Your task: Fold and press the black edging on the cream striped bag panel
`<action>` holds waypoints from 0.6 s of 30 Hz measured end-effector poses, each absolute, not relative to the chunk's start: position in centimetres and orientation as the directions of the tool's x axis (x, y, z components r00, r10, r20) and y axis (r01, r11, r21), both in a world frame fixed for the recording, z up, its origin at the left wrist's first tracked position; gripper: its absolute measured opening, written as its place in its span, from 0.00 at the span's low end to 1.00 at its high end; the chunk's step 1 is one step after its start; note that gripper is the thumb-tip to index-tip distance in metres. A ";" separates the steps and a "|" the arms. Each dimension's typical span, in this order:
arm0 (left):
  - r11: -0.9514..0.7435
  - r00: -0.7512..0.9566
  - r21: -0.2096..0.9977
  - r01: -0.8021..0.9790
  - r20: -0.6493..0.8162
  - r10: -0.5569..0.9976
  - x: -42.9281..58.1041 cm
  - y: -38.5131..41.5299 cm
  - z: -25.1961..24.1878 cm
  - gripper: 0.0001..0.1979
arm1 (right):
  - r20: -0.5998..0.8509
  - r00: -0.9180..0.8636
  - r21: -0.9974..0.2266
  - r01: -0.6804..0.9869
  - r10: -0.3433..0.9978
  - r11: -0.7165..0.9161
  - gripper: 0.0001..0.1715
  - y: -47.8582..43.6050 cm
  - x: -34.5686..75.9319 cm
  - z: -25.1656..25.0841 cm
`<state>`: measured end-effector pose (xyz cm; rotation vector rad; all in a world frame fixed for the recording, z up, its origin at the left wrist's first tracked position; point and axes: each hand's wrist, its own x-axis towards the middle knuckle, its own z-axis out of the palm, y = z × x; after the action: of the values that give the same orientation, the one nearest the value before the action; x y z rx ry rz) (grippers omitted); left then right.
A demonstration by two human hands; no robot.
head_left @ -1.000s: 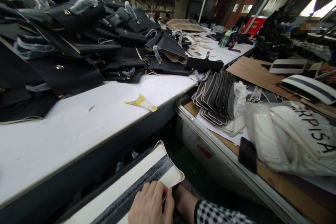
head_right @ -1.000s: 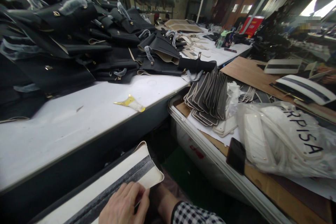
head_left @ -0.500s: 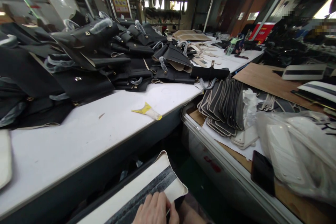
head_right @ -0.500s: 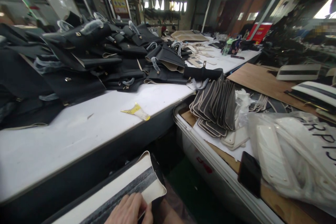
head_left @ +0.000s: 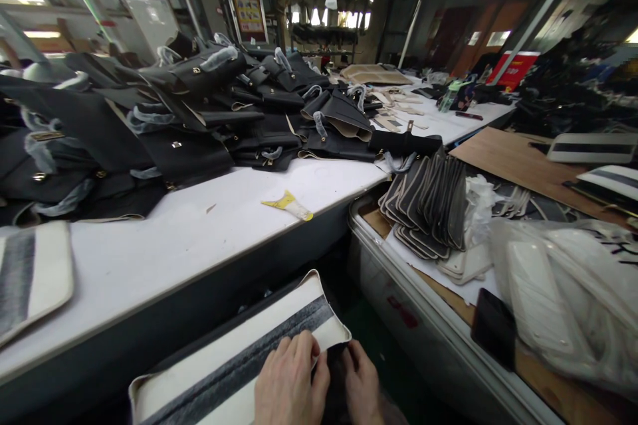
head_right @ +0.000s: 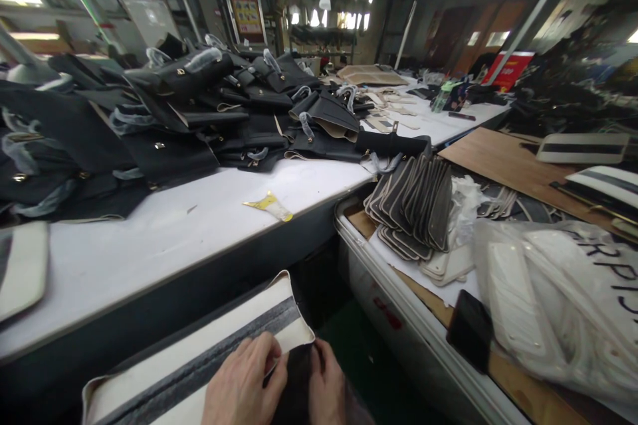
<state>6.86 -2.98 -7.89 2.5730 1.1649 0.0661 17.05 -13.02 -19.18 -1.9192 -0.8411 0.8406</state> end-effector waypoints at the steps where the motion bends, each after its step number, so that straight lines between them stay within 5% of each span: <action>1: -0.611 0.665 0.313 0.727 -0.100 0.740 6.8 -3.0 -7.7 0.08 | -0.119 0.585 -0.884 0.305 0.802 -0.354 0.21 -14.1 17.1 -18.9; 3: -0.603 0.668 0.333 0.725 -0.125 0.734 6.8 -2.9 -7.3 0.08 | 0.171 0.573 -0.818 0.536 0.801 -0.209 0.19 -15.9 17.3 -17.9; 5: -0.598 0.671 0.346 0.722 -0.140 0.728 6.8 -2.8 -7.1 0.09 | 0.419 0.383 -0.638 0.770 0.824 -0.033 0.23 -16.6 17.4 -16.4; 8: -0.588 0.660 0.349 0.730 -0.136 0.738 6.8 -2.7 -6.9 0.10 | 0.607 0.157 -0.368 0.924 0.779 0.101 0.25 -15.5 17.1 -14.1; 14: -0.578 0.669 0.461 0.674 -0.047 0.742 5.4 -2.9 -7.7 0.05 | 0.654 0.066 -0.135 0.990 0.753 0.030 0.20 -13.1 16.0 -12.7; 18: -0.627 0.680 0.585 0.514 0.168 0.714 2.1 -2.8 -8.7 0.09 | 0.620 -0.009 -0.069 0.995 0.785 0.065 0.20 -13.4 15.9 -13.0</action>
<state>2.11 -2.82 -8.70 2.3917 0.9474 0.5325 15.92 -13.39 -13.04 -1.7678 -1.8430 -0.5437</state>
